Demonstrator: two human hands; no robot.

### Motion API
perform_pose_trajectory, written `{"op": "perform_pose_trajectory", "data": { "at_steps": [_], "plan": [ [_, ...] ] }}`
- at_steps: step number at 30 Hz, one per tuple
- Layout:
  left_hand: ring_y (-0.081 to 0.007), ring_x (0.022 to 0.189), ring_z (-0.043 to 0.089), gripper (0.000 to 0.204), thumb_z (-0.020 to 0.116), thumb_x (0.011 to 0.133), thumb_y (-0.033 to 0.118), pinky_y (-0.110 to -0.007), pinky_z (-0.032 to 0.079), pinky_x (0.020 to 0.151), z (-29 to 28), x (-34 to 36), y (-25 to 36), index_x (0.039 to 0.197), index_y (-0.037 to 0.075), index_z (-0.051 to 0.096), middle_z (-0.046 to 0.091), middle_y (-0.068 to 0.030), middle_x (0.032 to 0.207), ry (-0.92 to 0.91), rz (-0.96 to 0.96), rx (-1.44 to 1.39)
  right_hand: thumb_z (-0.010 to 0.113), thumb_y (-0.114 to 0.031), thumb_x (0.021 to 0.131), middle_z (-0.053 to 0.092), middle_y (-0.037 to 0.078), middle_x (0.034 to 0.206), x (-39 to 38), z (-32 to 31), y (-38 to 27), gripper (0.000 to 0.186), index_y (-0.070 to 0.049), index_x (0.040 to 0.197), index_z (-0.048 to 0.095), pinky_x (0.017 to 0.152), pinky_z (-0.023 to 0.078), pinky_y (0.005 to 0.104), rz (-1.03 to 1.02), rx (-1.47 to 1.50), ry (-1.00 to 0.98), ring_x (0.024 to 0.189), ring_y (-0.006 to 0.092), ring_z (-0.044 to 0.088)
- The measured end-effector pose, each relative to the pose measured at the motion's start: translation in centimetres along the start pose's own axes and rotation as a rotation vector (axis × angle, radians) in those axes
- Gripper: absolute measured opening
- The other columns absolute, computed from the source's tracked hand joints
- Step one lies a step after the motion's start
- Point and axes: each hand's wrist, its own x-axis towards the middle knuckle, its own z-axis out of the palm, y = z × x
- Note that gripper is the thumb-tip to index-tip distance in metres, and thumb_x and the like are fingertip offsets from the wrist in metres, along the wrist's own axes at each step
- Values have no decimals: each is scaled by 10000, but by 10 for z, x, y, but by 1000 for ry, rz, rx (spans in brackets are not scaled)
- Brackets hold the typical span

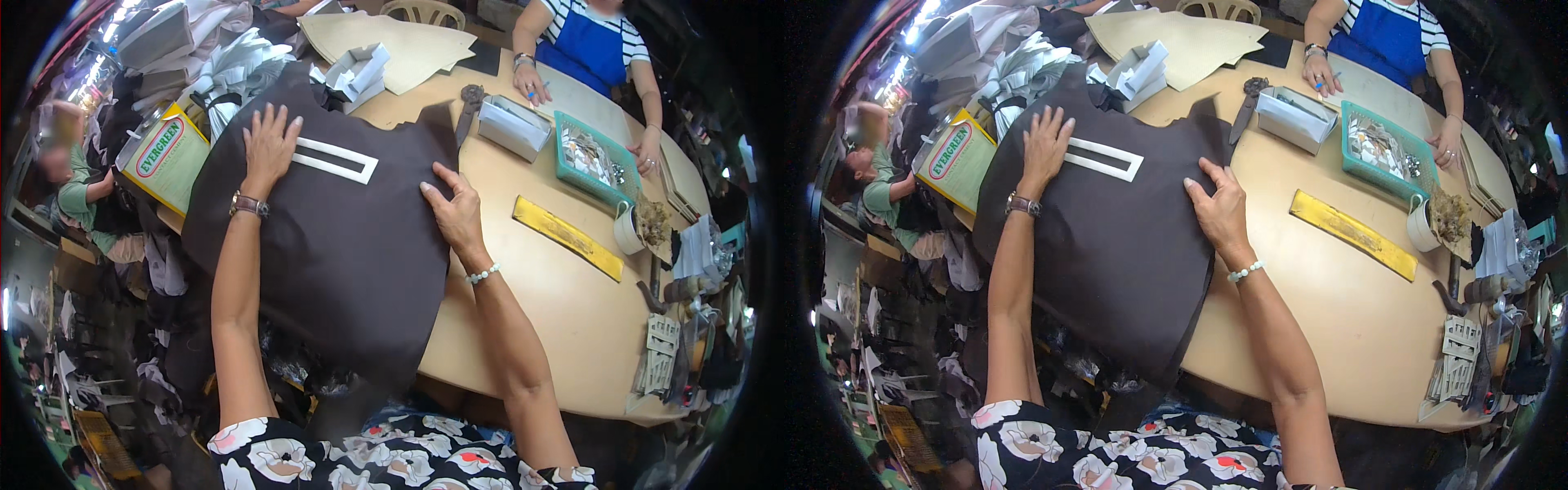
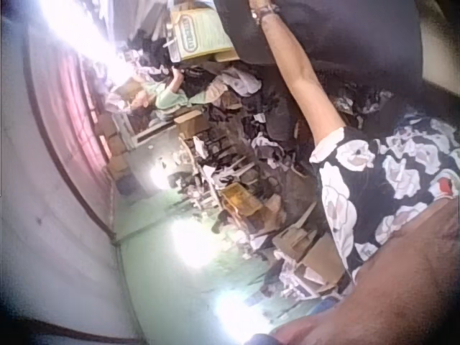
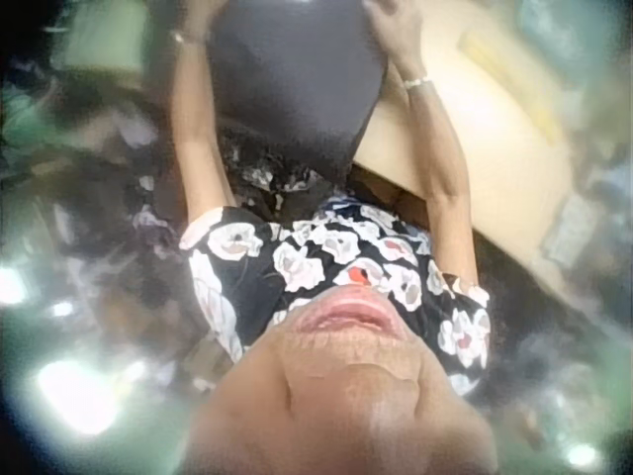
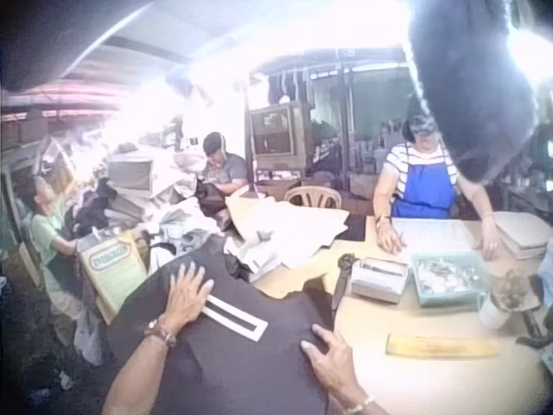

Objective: The person places a rectangular white label on a dark fabric piece, aligns it with a yellow ruler, and secures it using a hammer. The person repeats this process on multiple fabric pieces, moving each finished piece aside after attachment.

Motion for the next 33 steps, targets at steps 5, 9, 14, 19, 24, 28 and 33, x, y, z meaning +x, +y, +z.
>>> {"op": "perform_pose_trajectory", "data": {
  "at_steps": [5, 9, 14, 19, 24, 28, 33],
  "plan": [
    [-403, 1348, 308, 666, 411, 922, 550, -580, 208, 1085, 18, -18, -5, 1399, 86, 417, 377, -201, 1446, -77, -93, -268, 663, -151, 842, 592, 179, 1204, 1, 1, 5, 482, 68, 1252, 538, 919, 468, 287, 70, 102, -35, 1072, 208, 581],
    [-371, 1330, 357, 580, 405, 956, 456, -464, 253, 1099, 18, -12, -2, 1405, 90, 405, 379, -196, 1446, -108, -63, -244, 652, -145, 830, 597, 185, 1184, 1, 1, 12, 461, 85, 1218, 554, 945, 443, 303, 133, 208, 14, 1085, 240, 580],
    [-334, 1326, 375, 490, 326, 1001, 308, -404, 278, 1098, 38, -19, -63, 1387, 15, 398, 417, -199, 1415, -66, 31, -35, 648, -137, 824, 600, 183, 1175, 0, 3, 12, 454, 95, 1204, 559, 972, 420, 312, 181, 323, 6, 1107, 256, 572],
    [-328, 1337, 354, 620, 333, 969, 480, -350, 250, 1104, 25, -22, -53, 1342, 2, 464, 434, -210, 1400, -169, -222, -624, 646, -133, 821, 600, 187, 1174, 2, 4, 19, 453, 93, 1205, 558, 977, 417, 314, 146, 304, 25, 1112, 266, 572],
    [-341, 1253, 460, 584, 371, 969, 449, -373, 358, 1027, 7, -2, -48, 1303, -10, 504, 498, -210, 1339, -177, -290, -234, 642, -146, 822, 597, 194, 1183, 0, 8, 13, 448, 84, 1199, 565, 984, 415, 322, 126, 261, 28, 1123, 277, 568],
    [-363, 1305, 390, 616, 416, 939, 510, -438, 309, 1065, 10, -10, 6, 1358, 61, 468, 473, -195, 1369, 100, 86, -165, 639, -165, 826, 594, 201, 1189, 0, 4, 16, 454, 78, 1203, 565, 980, 420, 325, 118, 226, 28, 1127, 280, 567],
    [-355, 1384, 266, 653, 441, 895, 580, -613, 189, 1067, 19, -14, 26, 1383, 147, 460, 358, -163, 1470, -105, 2, -103, 639, -178, 829, 598, 196, 1171, -1, 5, 11, 465, 77, 1210, 559, 961, 426, 314, 99, 237, 14, 1102, 267, 576]
  ]
}}
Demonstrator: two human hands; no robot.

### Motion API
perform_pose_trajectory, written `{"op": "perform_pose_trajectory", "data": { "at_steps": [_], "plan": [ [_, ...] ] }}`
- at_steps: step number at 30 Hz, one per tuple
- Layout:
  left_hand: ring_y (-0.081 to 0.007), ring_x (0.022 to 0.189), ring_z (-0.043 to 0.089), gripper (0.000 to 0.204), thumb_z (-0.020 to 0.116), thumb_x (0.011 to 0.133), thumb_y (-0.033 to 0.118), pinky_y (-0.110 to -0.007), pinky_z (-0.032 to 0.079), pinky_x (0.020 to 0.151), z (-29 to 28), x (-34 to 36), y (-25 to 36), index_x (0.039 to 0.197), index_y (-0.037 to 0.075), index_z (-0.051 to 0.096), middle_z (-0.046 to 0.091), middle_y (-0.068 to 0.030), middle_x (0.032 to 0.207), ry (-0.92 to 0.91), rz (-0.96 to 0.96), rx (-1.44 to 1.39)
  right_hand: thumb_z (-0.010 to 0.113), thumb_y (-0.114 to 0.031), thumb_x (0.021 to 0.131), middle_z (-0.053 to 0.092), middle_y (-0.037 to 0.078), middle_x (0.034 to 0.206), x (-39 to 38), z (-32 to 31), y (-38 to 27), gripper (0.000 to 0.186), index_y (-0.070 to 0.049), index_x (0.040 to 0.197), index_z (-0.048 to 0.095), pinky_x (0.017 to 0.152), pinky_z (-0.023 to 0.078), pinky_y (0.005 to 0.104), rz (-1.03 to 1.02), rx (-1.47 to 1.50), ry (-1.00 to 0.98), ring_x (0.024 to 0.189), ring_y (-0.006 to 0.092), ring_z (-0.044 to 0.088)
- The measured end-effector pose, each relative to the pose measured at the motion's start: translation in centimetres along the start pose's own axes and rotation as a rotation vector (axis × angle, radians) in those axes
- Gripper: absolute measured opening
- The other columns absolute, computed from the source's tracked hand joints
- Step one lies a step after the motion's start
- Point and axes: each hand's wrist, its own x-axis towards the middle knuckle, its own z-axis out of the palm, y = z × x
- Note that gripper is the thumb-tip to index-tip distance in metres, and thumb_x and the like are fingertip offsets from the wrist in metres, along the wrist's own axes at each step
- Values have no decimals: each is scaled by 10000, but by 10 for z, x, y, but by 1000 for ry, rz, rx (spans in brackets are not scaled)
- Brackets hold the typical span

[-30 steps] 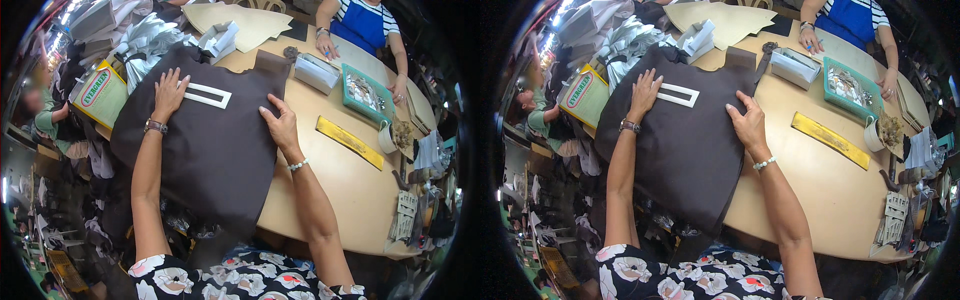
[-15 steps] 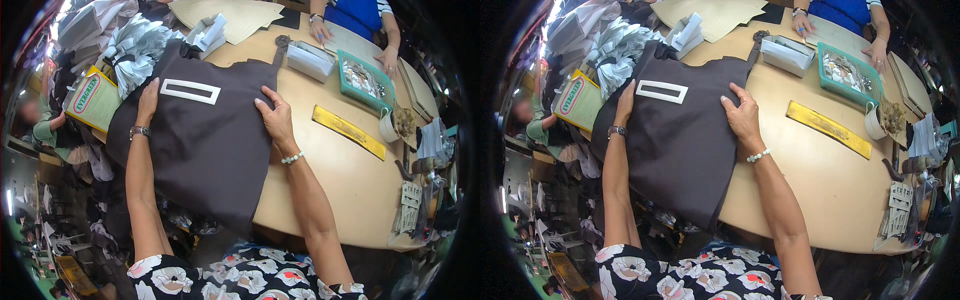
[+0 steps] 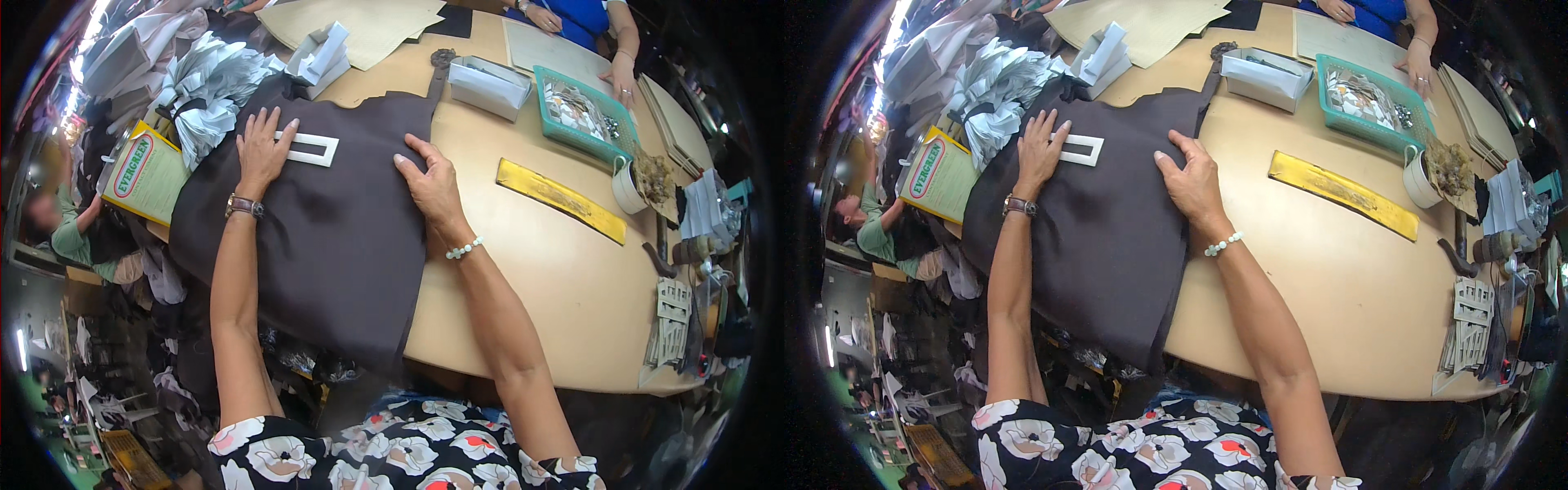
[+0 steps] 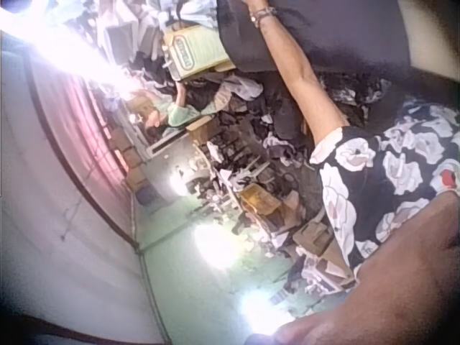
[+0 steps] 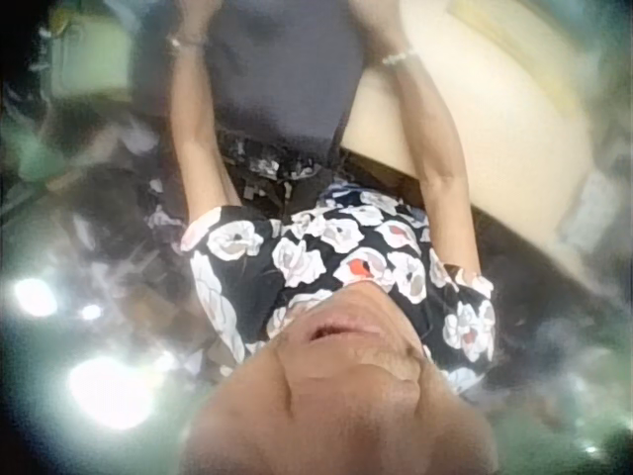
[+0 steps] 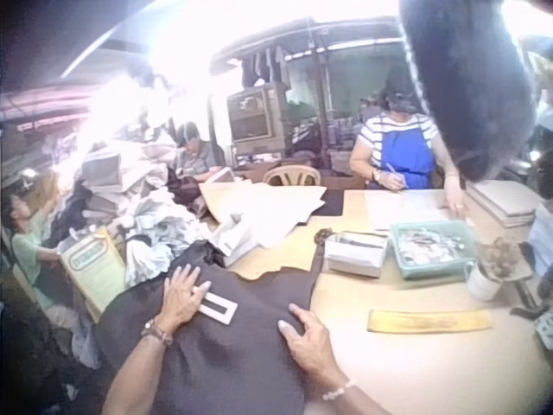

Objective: The person places a rectangular white label on a dark fabric piece, aligns it with a yellow ruler, and secures it using a hammer. The person repeats this process on multiple fabric pieces, moving each finished piece aside after attachment.

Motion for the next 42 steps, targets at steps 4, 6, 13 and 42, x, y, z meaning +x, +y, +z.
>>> {"op": "perform_pose_trajectory", "data": {
  "at_steps": [4, 6, 13, 42],
  "plan": [
    [-370, 1378, 269, 657, 440, 898, 571, -626, 187, 1060, -7, 5, -3, 1388, 134, 450, 363, -164, 1467, 3, 6, 33, 638, -199, 834, 600, 191, 1162, -2, 1, -10, 479, 72, 1221, 553, 957, 425, 302, 30, 1, -37, 1095, 262, 579],
    [-379, 1377, 266, 666, 444, 896, 573, -639, 177, 1057, -11, 5, 6, 1393, 129, 442, 367, -165, 1464, 43, -21, 109, 636, -217, 835, 593, 197, 1167, -3, 0, -12, 482, 65, 1218, 560, 941, 430, 298, 14, -17, -39, 1072, 259, 583],
    [-381, 1378, 259, 679, 428, 894, 587, -653, 139, 1063, 1, -3, 37, 1395, 129, 435, 375, -162, 1459, -31, 29, 78, 542, -229, 886, 571, 199, 1182, 6, 2, 7, 564, 39, 1362, 402, 888, 457, 291, -147, -81, 92, 967, 216, 575],
    [-394, 1342, 320, 826, 485, 791, 704, -633, 135, 1070, 9, -3, 34, 1345, 92, 498, 420, -190, 1418, 26, 33, 29, 691, -206, 735, 660, 92, 832, -39, -26, -40, 194, -31, 748, 608, 573, 481, 340, -340, -679, -173, 633, 227, 613]
  ]
}}
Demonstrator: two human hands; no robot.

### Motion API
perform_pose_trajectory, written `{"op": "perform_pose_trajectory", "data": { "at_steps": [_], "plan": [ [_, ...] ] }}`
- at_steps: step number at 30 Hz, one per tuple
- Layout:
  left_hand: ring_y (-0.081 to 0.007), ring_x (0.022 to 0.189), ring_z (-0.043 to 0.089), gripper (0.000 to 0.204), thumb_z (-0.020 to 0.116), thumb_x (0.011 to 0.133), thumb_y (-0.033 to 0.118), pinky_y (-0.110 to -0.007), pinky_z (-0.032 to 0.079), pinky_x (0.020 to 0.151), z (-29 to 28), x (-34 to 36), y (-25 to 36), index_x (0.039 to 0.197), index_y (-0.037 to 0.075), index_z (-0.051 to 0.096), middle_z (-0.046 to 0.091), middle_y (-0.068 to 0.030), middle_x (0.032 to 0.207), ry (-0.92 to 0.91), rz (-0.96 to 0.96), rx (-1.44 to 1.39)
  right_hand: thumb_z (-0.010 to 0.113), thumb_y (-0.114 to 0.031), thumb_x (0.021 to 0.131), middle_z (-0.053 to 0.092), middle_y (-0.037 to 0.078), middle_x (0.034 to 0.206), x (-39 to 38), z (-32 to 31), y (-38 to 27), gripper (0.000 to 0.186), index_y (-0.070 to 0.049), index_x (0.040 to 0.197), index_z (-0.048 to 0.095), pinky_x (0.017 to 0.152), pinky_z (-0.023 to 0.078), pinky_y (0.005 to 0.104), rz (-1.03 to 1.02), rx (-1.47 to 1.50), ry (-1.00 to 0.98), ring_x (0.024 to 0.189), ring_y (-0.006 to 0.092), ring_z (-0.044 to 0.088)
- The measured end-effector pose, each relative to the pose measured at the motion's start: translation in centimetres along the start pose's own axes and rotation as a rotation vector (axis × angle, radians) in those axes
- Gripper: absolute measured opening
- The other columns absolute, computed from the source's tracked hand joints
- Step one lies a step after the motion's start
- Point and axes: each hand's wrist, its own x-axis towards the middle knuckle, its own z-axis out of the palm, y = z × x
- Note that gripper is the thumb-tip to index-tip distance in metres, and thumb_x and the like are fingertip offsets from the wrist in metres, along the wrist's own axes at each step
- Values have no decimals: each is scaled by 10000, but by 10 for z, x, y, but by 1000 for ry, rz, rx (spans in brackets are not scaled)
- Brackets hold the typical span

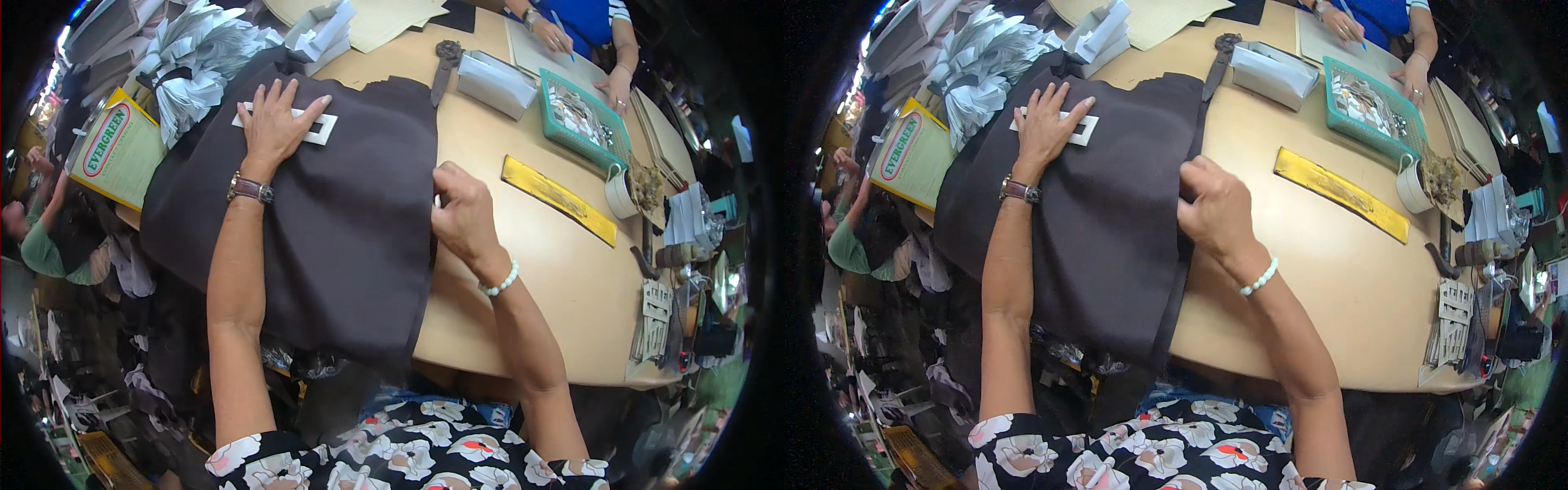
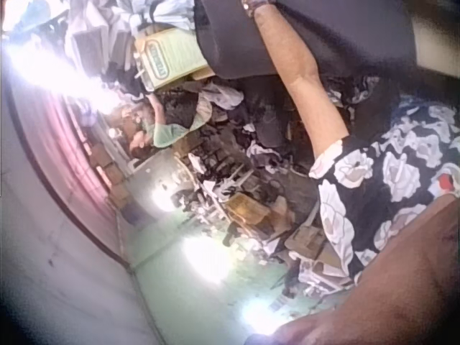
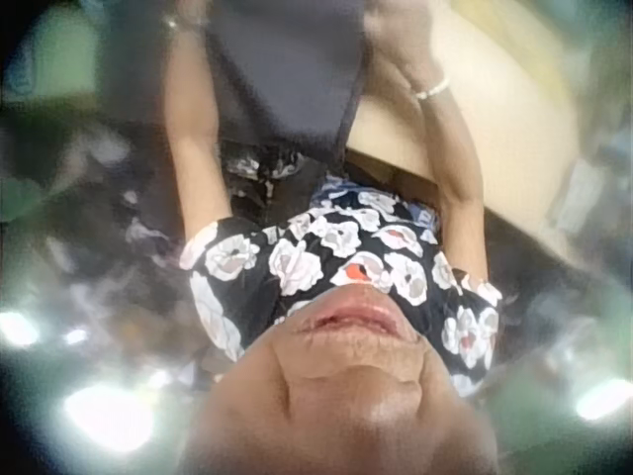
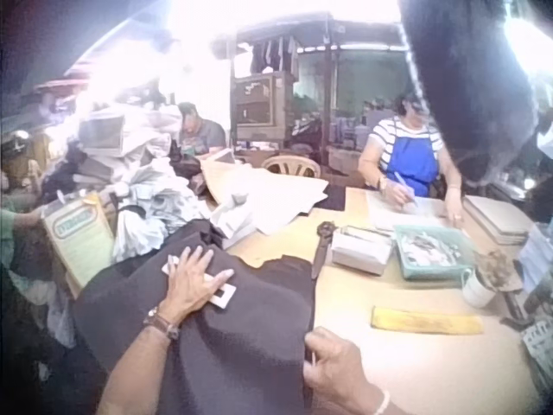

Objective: The person places a rectangular white label on a dark fabric piece, aligns it with a yellow ruler, and secures it using a hammer. The person repeats this process on multiple fabric pieces, moving each finished piece aside after attachment.

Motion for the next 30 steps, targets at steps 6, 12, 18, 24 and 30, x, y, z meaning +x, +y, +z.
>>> {"op": "perform_pose_trajectory", "data": {
  "at_steps": [6, 12, 18, 24, 30],
  "plan": [
    [-398, 1325, 338, 763, 488, 818, 658, -631, 153, 1064, -7, -2, 2, 1341, 103, 504, 425, -191, 1412, 10, -2, 34, 592, -141, 753, 571, 158, 1219, -12, 33, -24, 427, -6, 1158, 597, 1066, 320, 424, -520, 82, -377, 1191, 350, 463],
    [-391, 1347, 312, 820, 491, 788, 696, -615, 122, 1082, -6, 3, 7, 1336, 86, 511, 412, -192, 1425, -68, -42, -3, 553, -176, 796, 464, 156, 1356, -27, 14, -39, 494, -33, 1269, 526, 1091, 266, 516, -652, -90, -454, 1279, 355, 392],
    [-367, 1367, 288, 885, 497, 749, 739, -594, 81, 1106, -9, 5, 7, 1332, 72, 514, 409, -185, 1428, -117, -95, -34, 568, -117, 772, 524, 143, 1200, -48, -13, -5, 355, -39, 1118, 575, 993, 394, 518, -612, -409, -495, 1207, 314, 466],
    [-358, 1358, 305, 879, 504, 741, 738, -586, 93, 1105, -11, 7, 14, 1316, 74, 531, 444, -163, 1402, -138, -108, -31, 624, 37, 670, 550, 121, 959, -44, -58, 11, 204, -29, 855, 569, 877, 490, 432, -302, -408, 4, 1105, 353, 544],
    [-358, 1357, 304, 870, 500, 743, 736, -587, 93, 1105, -11, 5, 8, 1307, 75, 541, 449, -152, 1399, -135, -119, -21, 643, -106, 694, 549, 103, 993, -36, -51, -54, 165, -80, 839, 568, 914, 486, 474, -494, -304, 68, 1120, 329, 552]
  ]
}}
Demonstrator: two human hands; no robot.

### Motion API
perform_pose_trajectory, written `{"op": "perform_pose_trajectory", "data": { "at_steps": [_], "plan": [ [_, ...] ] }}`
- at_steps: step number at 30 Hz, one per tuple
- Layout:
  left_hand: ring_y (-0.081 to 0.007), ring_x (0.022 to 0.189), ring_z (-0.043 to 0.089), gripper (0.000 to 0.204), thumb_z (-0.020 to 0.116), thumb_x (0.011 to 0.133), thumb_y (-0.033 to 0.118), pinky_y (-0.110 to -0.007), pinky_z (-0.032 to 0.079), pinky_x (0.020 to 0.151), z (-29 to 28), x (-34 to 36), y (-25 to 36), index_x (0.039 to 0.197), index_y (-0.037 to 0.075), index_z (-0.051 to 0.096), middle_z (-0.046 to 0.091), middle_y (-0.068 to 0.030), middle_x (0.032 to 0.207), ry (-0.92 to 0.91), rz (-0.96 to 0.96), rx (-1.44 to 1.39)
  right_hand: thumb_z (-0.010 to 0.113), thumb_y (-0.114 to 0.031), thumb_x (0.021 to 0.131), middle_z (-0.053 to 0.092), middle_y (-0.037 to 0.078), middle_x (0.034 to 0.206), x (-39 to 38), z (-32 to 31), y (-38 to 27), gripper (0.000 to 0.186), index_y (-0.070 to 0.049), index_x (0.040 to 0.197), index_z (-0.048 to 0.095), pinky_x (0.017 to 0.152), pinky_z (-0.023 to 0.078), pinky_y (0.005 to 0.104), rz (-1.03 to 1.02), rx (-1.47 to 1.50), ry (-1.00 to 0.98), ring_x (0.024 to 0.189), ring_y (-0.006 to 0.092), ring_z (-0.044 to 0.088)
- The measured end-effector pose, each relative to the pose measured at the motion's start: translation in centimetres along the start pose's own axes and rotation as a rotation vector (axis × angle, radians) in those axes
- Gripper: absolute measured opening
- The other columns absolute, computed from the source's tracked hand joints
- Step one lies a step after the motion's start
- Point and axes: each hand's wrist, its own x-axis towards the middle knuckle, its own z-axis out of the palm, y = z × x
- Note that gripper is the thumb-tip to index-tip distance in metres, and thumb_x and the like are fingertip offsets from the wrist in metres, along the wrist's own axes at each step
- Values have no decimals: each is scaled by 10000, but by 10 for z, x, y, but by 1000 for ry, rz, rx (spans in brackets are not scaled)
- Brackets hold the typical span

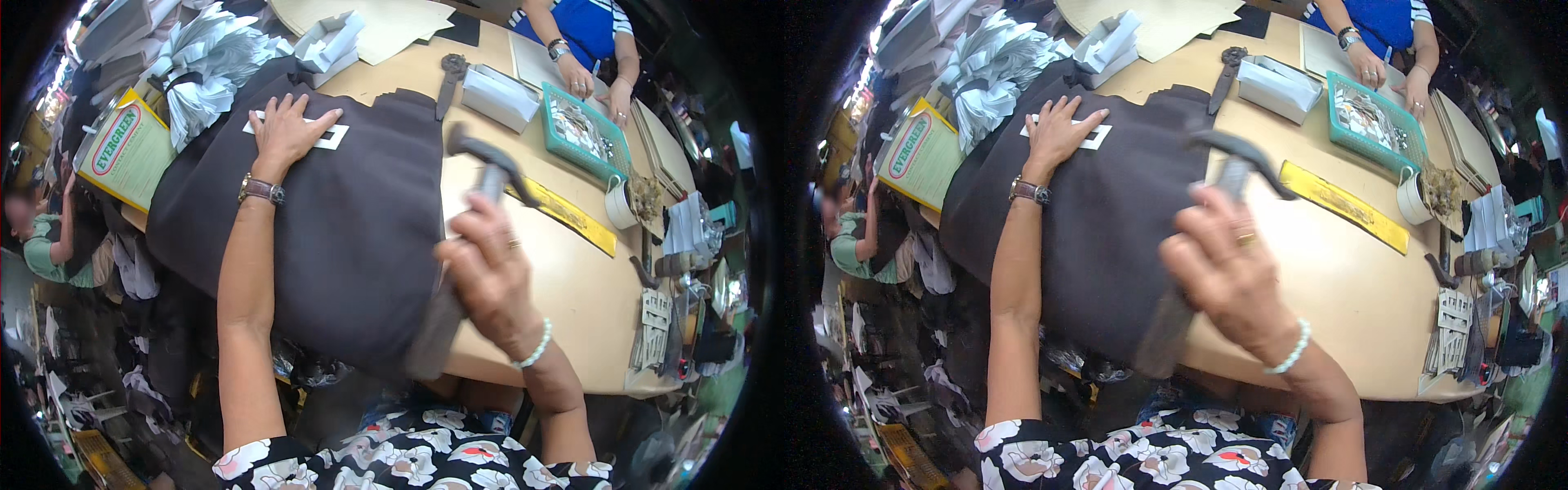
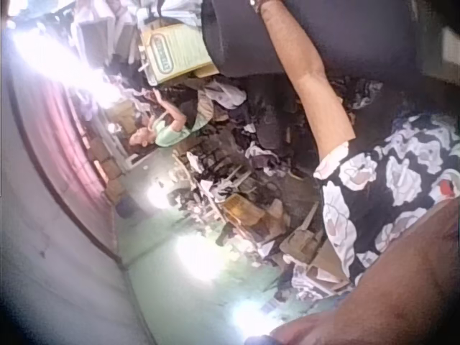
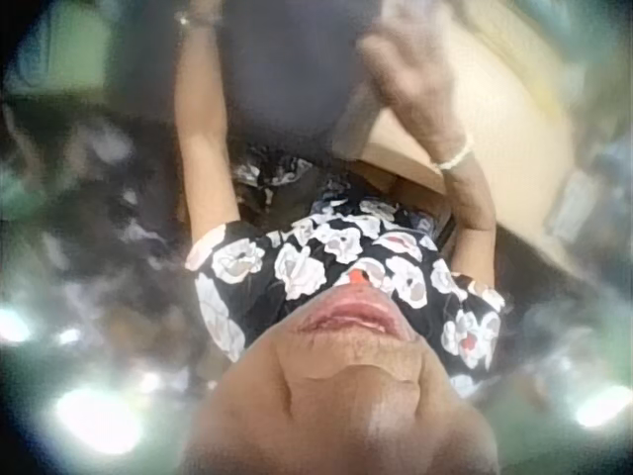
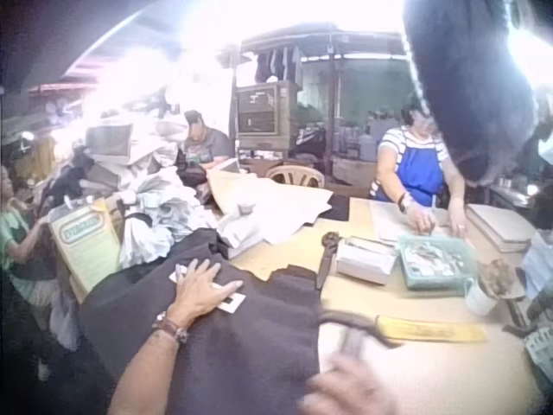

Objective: The person places a rectangular white label on a dark fabric piece, aligns it with a yellow ruler, and secures it using a hammer. The person repeats this process on multiple fabric pieces, moving each finished piece aside after attachment.

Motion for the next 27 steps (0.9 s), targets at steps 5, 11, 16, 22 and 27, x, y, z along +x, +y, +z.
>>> {"op": "perform_pose_trajectory", "data": {
  "at_steps": [5, 11, 16, 22, 27],
  "plan": [
    [-360, 1366, 290, 836, 470, 781, 715, -629, 92, 1087, 3, 1, 1, 1332, 88, 516, 430, -148, 1418, -30, 8, 48, 560, -154, 803, 509, 117, 1022, 8, 45, -45, 123, -78, 897, 534, 942, 430, 558, -145, 149, -164, 1213, 305, 464],
    [-384, 1357, 297, 644, 381, 849, 681, -682, 139, 1044, 7, 16, -4, 1369, 310, 471, 383, -111, 1464, -166, 39, 232, 546, -125, 805, 504, 166, 1172, 4, 89, -49, 248, -46, 1040, 539, 971, 379, 536, -46, 174, -217, 1238, 321, 432],
    [-308, 1322, 394, 751, 409, 836, 687, -565, 205, 1085, 3, 21, 2, 1335, 137, 522, 460, -136, 1407, -126, 120, 214, 551, -138, 811, 434, 186, 1356, -51, 48, -80, 486, -45, 1282, 474, 1006, 362, 530, -51, 262, -327, 1277, 346, 412],
    [-313, 1302, 412, 506, 452, 938, 457, -360, 281, 1088, 36, 77, -102, 1349, 167, 511, 445, -145, 1413, -239, 452, 4, 615, -145, 767, 542, 162, 1208, -196, -12, -75, 387, -38, 1137, 582, 983, 418, 464, 278, 177, -117, 1147, 330, 528],
    [-332, 1330, 364, 777, 527, 871, 568, -392, 269, 1095, 2, 86, -88, 1393, 6, 402, 406, -194, 1429, 11, 229, 265, 630, -19, 739, 586, 124, 954, -312, -114, -71, 178, -52, 912, 605, 845, 458, 413, 954, -410, 180, 961, 314, 576]
  ]
}}
